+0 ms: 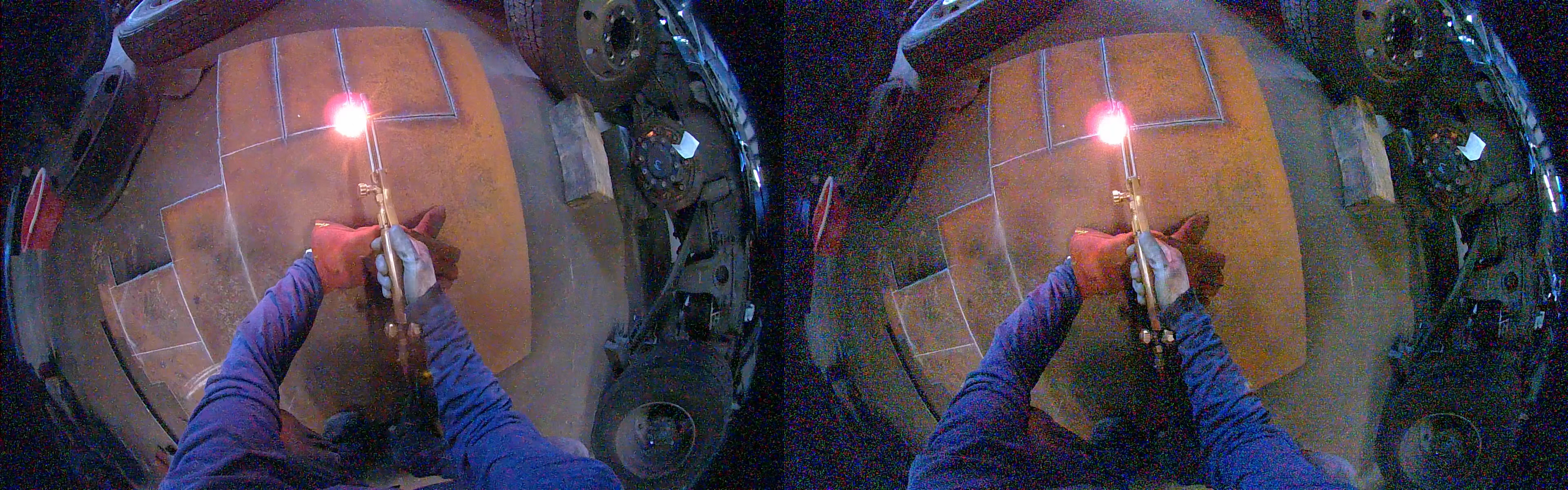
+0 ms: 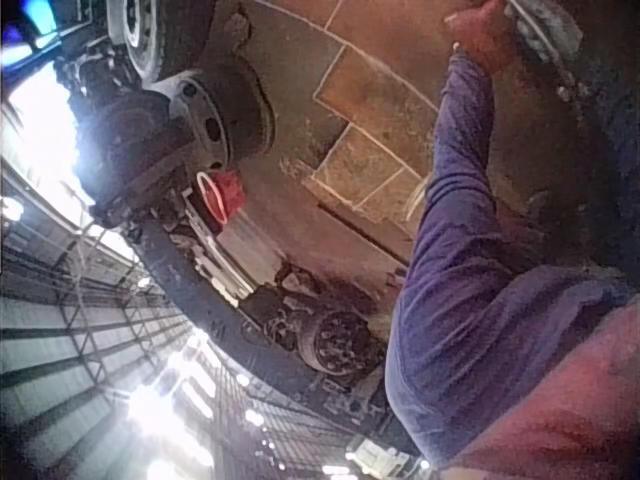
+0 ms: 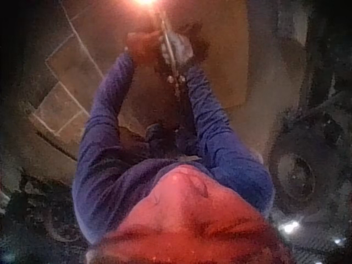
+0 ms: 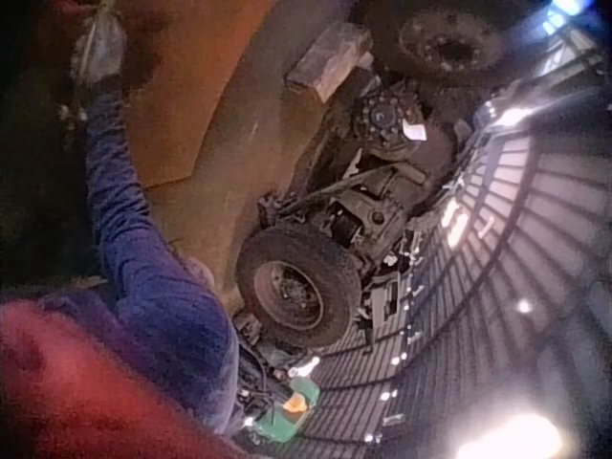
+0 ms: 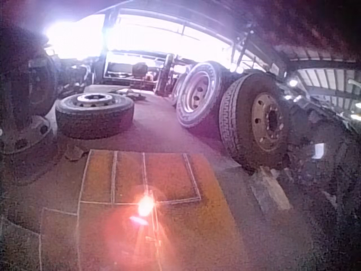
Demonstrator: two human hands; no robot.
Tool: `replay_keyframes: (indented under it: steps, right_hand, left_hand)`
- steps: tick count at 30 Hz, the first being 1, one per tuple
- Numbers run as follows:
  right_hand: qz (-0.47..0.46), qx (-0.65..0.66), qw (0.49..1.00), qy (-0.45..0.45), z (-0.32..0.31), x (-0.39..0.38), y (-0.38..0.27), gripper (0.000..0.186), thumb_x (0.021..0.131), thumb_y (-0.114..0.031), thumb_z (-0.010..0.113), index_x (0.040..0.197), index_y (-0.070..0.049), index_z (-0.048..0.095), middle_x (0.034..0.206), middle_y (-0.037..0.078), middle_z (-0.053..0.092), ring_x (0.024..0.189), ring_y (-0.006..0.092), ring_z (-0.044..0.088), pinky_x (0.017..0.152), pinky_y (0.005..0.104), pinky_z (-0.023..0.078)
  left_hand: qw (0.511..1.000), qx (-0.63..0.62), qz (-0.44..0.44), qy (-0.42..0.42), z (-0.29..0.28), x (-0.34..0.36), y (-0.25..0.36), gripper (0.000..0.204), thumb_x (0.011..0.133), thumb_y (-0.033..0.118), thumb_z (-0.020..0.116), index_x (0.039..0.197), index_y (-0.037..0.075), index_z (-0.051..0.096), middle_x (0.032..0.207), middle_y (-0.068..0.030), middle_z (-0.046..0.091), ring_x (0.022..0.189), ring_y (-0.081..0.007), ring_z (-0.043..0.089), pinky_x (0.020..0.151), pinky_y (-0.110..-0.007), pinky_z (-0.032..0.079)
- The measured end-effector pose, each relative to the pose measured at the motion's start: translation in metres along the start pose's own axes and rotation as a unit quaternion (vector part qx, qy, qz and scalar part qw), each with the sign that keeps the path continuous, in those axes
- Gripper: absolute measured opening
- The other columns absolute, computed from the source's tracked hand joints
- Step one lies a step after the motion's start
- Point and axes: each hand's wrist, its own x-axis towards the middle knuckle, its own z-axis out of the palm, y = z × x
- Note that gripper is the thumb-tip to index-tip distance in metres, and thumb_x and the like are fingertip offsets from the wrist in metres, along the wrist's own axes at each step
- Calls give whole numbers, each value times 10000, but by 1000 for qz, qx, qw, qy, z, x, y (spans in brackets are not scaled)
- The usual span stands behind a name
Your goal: The person uses a handheld cutting torch to cut a large flat metal sheet on the workshop floor. They move the torch along marked lines to create rectangular sections, producing sparks and molten metal.
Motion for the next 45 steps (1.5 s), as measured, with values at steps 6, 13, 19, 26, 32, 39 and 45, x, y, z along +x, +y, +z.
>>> replay_keyframes:
  steps: [6,13,19,26,32,39,45]
  right_hand:
    - [10,8,1000,0,1,1,-2,531,986,-617,568,1038,-92,623,648,9,543,456,142,513,392,305,428]
    - [15,13,1000,0,2,1,-3,513,994,-600,567,1033,-92,623,646,10,542,447,143,506,387,302,422]
    - [8,12,1000,-3,3,2,-3,512,992,-599,573,1023,-91,624,648,8,546,445,141,501,387,300,418]
    - [9,9,1000,0,2,3,-2,500,986,-599,583,1020,-103,627,652,5,550,450,137,498,391,302,417]
    - [20,10,1000,3,3,4,-2,500,982,-601,593,1013,-103,627,652,4,553,453,136,500,395,299,426]
    - [16,12,1000,1,4,3,-3,486,992,-587,588,996,-103,629,639,1,551,431,136,496,378,295,420]
    - [11,12,1000,2,5,4,-4,469,1005,-567,577,985,-101,634,635,4,560,421,139,504,369,299,423]
  left_hand:
    - [955,-267,-23,-130,2,-6,9,291,1039,135,452,1277,53,598,927,-47,589,848,-234,625,778,-416,555]
    - [993,-14,88,-82,35,-18,47,239,1063,213,443,1197,86,594,855,-22,567,764,-204,587,704,-376,527]
    - [982,-176,-58,-38,29,-15,44,243,1069,299,422,1067,122,588,806,-13,510,740,-218,544,687,-389,485]
    - [976,-171,11,-133,6,-3,10,296,1036,209,461,1265,101,614,841,-22,545,786,-211,578,734,-376,518]
    - [949,-272,-22,-156,0,1,5,299,1040,210,453,1271,95,604,863,-22,545,802,-208,575,743,-375,514]
    - [931,-317,-23,-182,-3,4,-3,302,1045,212,443,1277,89,592,888,-22,545,821,-204,570,753,-374,510]
    - [905,-344,13,-249,3,7,-5,285,1053,223,433,1249,86,588,894,-21,541,821,-203,561,751,-378,502]
